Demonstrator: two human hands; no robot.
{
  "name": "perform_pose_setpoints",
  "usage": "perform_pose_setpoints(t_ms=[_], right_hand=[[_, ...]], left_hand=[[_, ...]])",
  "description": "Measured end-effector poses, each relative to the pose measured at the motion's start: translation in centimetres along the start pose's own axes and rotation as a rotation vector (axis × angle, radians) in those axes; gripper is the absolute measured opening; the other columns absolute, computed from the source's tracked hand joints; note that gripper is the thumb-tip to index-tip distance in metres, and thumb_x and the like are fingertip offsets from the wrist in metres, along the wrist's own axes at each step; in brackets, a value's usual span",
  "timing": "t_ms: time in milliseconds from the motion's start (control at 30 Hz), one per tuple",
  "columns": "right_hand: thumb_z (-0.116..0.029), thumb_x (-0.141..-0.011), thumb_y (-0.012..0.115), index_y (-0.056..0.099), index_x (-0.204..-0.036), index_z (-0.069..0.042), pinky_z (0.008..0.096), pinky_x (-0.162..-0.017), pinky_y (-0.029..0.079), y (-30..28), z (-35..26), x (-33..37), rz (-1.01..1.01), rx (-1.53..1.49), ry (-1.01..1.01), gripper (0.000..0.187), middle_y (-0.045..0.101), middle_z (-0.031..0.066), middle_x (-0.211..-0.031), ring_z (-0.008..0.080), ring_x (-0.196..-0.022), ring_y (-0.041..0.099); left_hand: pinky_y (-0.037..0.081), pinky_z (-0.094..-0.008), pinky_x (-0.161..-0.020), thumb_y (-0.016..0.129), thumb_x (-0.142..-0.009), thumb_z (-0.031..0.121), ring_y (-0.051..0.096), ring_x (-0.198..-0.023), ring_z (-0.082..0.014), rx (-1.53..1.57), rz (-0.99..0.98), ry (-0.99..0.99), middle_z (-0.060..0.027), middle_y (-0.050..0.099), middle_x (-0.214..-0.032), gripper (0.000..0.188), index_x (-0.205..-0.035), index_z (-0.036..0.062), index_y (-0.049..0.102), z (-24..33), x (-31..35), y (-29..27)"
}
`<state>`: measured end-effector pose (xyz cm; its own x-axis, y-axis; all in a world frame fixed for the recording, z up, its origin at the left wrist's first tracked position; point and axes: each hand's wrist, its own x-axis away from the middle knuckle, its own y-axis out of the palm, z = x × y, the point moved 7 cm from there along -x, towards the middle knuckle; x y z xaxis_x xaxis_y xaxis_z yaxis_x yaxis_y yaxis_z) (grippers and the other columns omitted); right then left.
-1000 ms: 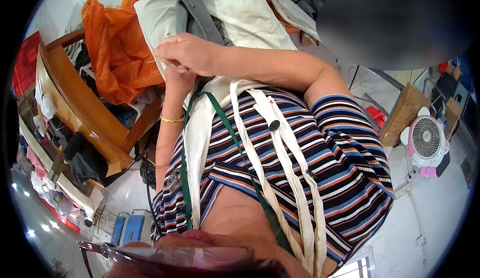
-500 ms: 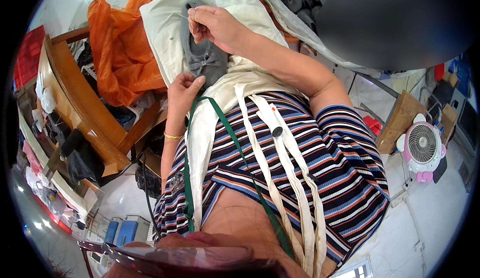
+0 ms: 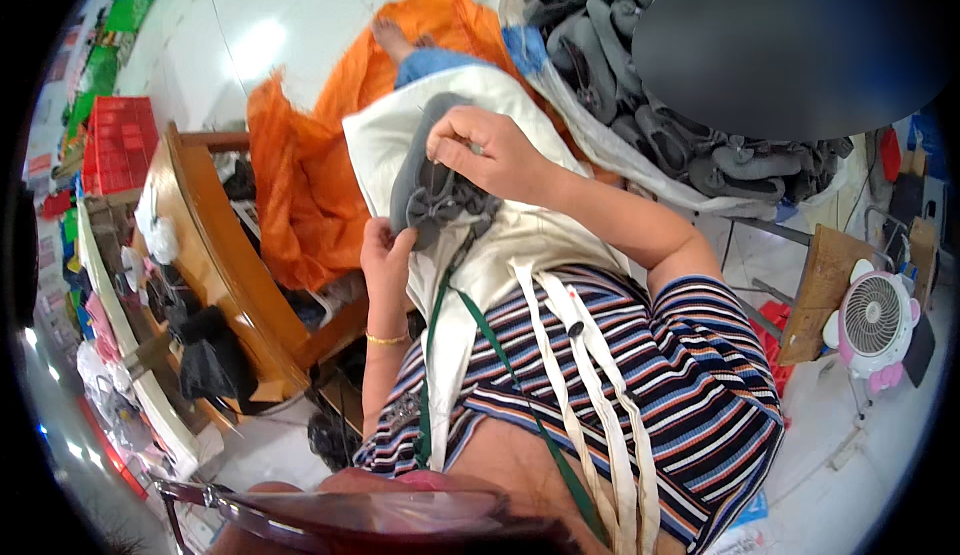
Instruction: The person is sitting on the floor in a workshop, sewing grey slip-on shoes by hand. They use a needle and thread to stitch the edges of the shoes, occasionally picking up new shoes from a large pile nearby. The person works on one shoe at a time, manipulating the fabric and thread with both hands.
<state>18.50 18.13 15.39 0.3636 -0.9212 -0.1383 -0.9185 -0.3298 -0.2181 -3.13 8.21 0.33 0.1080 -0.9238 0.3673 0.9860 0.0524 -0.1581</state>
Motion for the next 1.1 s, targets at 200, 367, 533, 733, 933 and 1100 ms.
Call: perform_pose_setpoints(t_ms=[200,367,533,733,933,1100], right_hand=[[-0.012,-0.098,0.060,0.063,-0.093,-0.001,0.0255,-0.077,0.044,-5.0,-1.8,0.7,0.116,0.144,-0.070,0.012,0.061,0.0043,-0.088,0.0132,-0.084,0.058],[-0.014,-0.093,0.067,0.061,-0.089,0.000,0.0286,-0.066,0.045,-7.9,0.0,2.7,0.214,0.431,-0.010,0.015,0.057,0.0049,-0.078,0.0139,-0.071,0.054],[-0.016,-0.092,0.067,0.061,-0.086,-0.001,0.0350,-0.066,0.046,-7.5,1.9,4.4,0.137,0.438,0.025,0.017,0.059,0.0108,-0.079,0.0245,-0.071,0.057],[-0.020,-0.090,0.060,0.060,-0.089,-0.006,0.0441,-0.076,0.049,-10.9,8.0,7.1,0.257,0.649,0.057,0.014,0.062,0.0138,-0.087,0.0353,-0.086,0.062],[-0.020,-0.092,0.062,0.062,-0.089,-0.003,0.0423,-0.075,0.050,-11.5,7.2,6.6,0.354,0.425,0.147,0.017,0.065,0.0145,-0.089,0.0340,-0.085,0.064],[-0.021,-0.092,0.062,0.064,-0.090,-0.003,0.0421,-0.075,0.050,-10.4,8.3,6.8,0.349,0.426,0.154,0.018,0.066,0.0151,-0.086,0.0339,-0.084,0.065]], left_hand=[[0.048,-0.0262,-0.089,0.062,-0.096,0.003,0.060,-0.096,-0.0118,0.516,0.186,0.245,-0.0046,0.063,-0.105,0.017,-0.112,0.0014,0.057,3.4,-2.8,-4.6],[0.053,-0.0250,-0.077,0.064,-0.098,0.011,0.063,-0.087,-0.0113,0.585,0.298,0.380,-0.0056,0.068,-0.103,0.017,-0.110,-0.0004,0.063,6.9,-5.5,-8.8],[0.053,-0.0258,-0.076,0.062,-0.099,0.012,0.063,-0.085,-0.0115,0.534,0.155,0.310,-0.0064,0.069,-0.099,0.018,-0.107,-0.0037,0.066,7.9,-8.7,-9.4],[0.048,-0.0271,-0.076,0.060,-0.099,0.015,0.057,-0.084,-0.0103,0.176,-0.066,0.121,-0.0038,0.065,-0.095,0.024,-0.104,-0.0070,0.066,2.7,-11.8,-0.4],[0.047,-0.0258,-0.068,0.057,-0.103,0.023,0.055,-0.076,-0.0087,0.297,-0.130,0.037,-0.0012,0.062,-0.087,0.026,-0.098,-0.0018,0.062,-0.5,-11.5,-1.1],[0.048,-0.0256,-0.069,0.058,-0.102,0.023,0.057,-0.076,-0.0097,0.308,-0.123,0.057,-0.0018,0.062,-0.086,0.025,-0.097,-0.0012,0.061,-0.6,-11.3,-1.5]])
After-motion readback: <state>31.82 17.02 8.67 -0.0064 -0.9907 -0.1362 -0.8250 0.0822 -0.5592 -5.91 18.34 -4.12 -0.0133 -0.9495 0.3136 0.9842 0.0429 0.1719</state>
